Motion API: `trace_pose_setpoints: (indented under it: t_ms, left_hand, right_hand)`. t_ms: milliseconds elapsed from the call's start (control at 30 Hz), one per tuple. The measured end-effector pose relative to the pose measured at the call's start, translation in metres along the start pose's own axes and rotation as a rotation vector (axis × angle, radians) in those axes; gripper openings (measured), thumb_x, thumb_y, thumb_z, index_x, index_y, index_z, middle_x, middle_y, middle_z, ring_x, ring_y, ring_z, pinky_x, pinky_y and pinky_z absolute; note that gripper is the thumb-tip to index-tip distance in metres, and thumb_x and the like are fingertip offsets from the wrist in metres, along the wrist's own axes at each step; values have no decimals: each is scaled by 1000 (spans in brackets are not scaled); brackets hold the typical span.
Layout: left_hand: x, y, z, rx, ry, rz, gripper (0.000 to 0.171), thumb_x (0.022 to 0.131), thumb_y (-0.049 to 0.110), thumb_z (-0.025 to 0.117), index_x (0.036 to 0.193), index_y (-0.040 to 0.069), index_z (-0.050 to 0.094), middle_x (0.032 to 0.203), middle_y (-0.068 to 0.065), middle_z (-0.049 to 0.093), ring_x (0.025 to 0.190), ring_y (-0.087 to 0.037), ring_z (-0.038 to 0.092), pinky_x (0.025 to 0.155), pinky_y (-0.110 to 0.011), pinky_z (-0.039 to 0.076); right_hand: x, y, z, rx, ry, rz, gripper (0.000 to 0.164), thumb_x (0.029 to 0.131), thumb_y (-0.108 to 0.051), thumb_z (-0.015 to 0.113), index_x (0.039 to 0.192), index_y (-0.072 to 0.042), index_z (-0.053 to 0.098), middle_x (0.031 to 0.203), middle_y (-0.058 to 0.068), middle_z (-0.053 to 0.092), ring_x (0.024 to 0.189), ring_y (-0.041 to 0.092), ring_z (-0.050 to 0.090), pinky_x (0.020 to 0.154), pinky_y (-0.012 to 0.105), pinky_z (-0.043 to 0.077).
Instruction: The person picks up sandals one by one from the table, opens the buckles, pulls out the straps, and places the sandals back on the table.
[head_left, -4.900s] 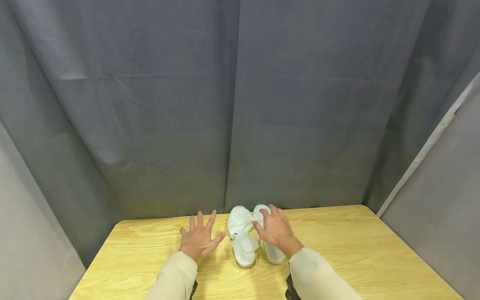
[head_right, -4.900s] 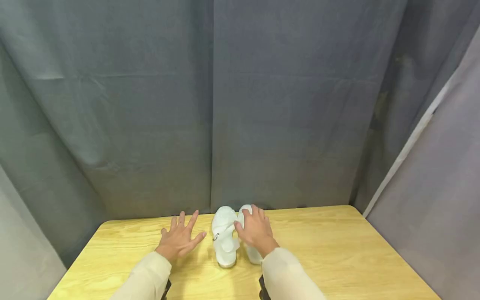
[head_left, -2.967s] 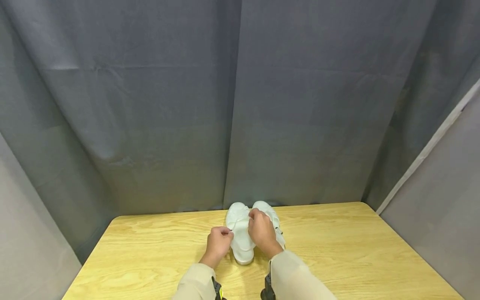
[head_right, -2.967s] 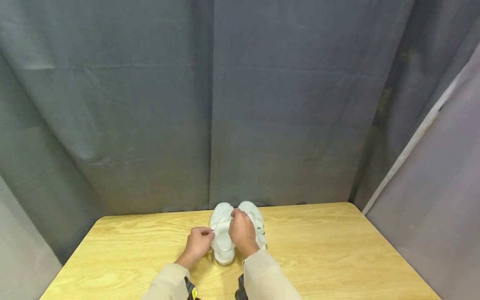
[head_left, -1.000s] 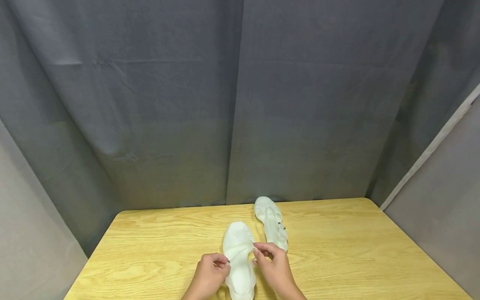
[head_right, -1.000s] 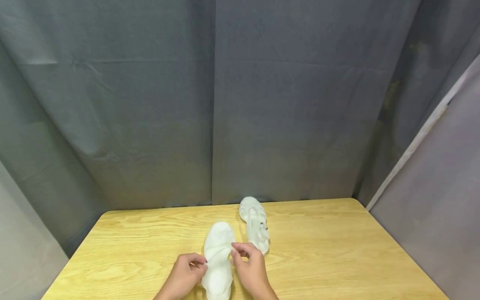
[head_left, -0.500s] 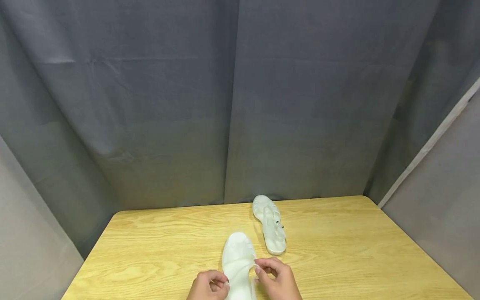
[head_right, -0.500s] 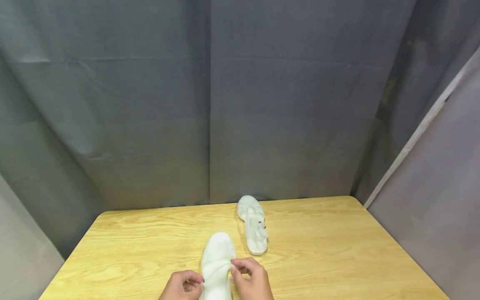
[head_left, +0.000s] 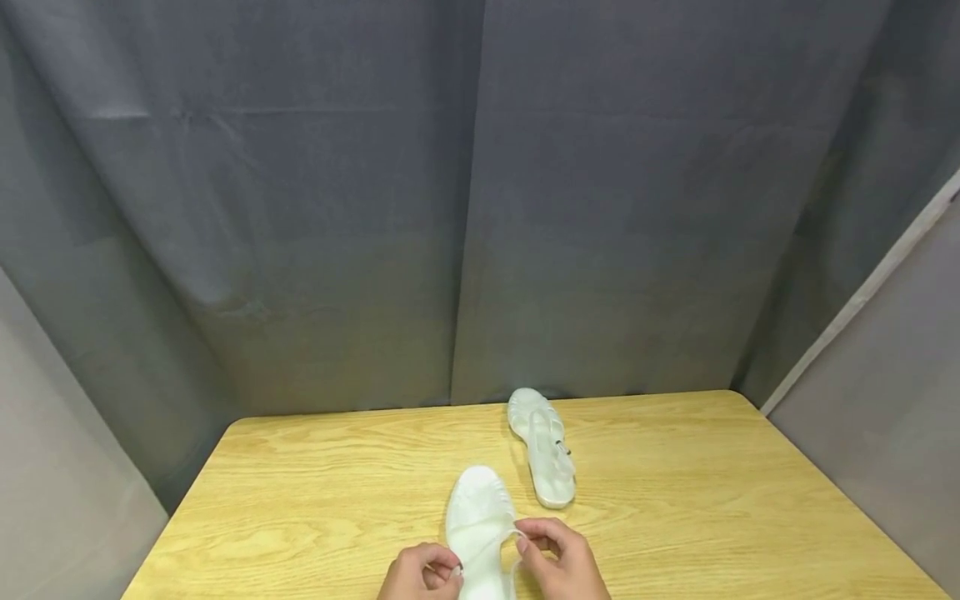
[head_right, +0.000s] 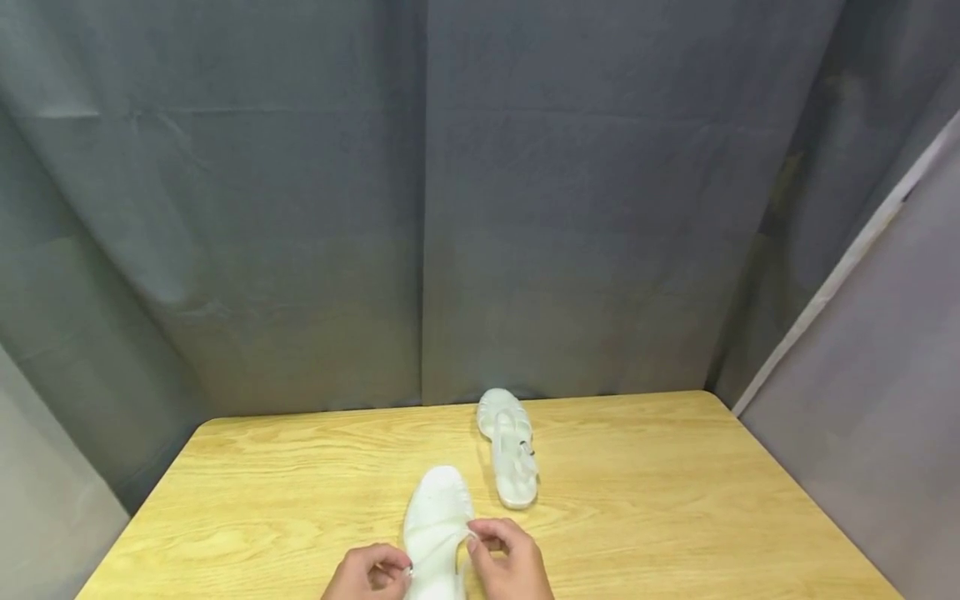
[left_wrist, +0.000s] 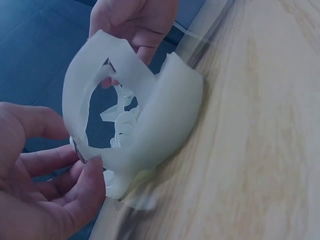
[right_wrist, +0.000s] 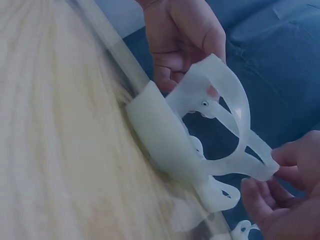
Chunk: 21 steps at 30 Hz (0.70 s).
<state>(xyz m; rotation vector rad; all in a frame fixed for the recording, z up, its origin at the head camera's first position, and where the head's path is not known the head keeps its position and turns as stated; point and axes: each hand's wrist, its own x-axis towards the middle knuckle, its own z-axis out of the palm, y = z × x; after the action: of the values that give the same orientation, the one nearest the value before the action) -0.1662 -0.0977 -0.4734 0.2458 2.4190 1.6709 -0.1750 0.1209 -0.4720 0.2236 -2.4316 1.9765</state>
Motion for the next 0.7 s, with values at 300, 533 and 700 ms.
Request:
trace_pose_setpoints:
  t_ms: [300, 533, 700]
  left_hand:
    - [-2, -3, 2, 1, -20, 51, 21, 85, 19, 62, 94, 0, 68, 81, -3, 59, 68, -10, 57, 59, -24, 49]
    - [-1, -9, -1, -105, -57, 37, 25, 87, 17, 61, 101, -4, 64, 84, -4, 58, 67, -12, 61, 58, -25, 50]
    - [0, -22, -6, -214, -72, 3, 20, 89, 12, 59, 97, -6, 62, 78, -3, 59, 65, -13, 59, 58, -25, 50]
  right_hand:
    - [8, -7, -2, -66, -103, -39, 36, 92, -19, 60, 117, 8, 58, 116, 22, 59, 102, 29, 60, 78, 29, 54]
    - [13, -21, 7, -171, -72, -118, 32, 91, -22, 61, 117, -2, 61, 120, 13, 61, 112, 33, 57, 94, 42, 47]
    - [15, -30, 18, -332, -111, -248, 27, 92, -28, 60, 113, -10, 65, 114, 3, 65, 110, 27, 59, 92, 43, 47]
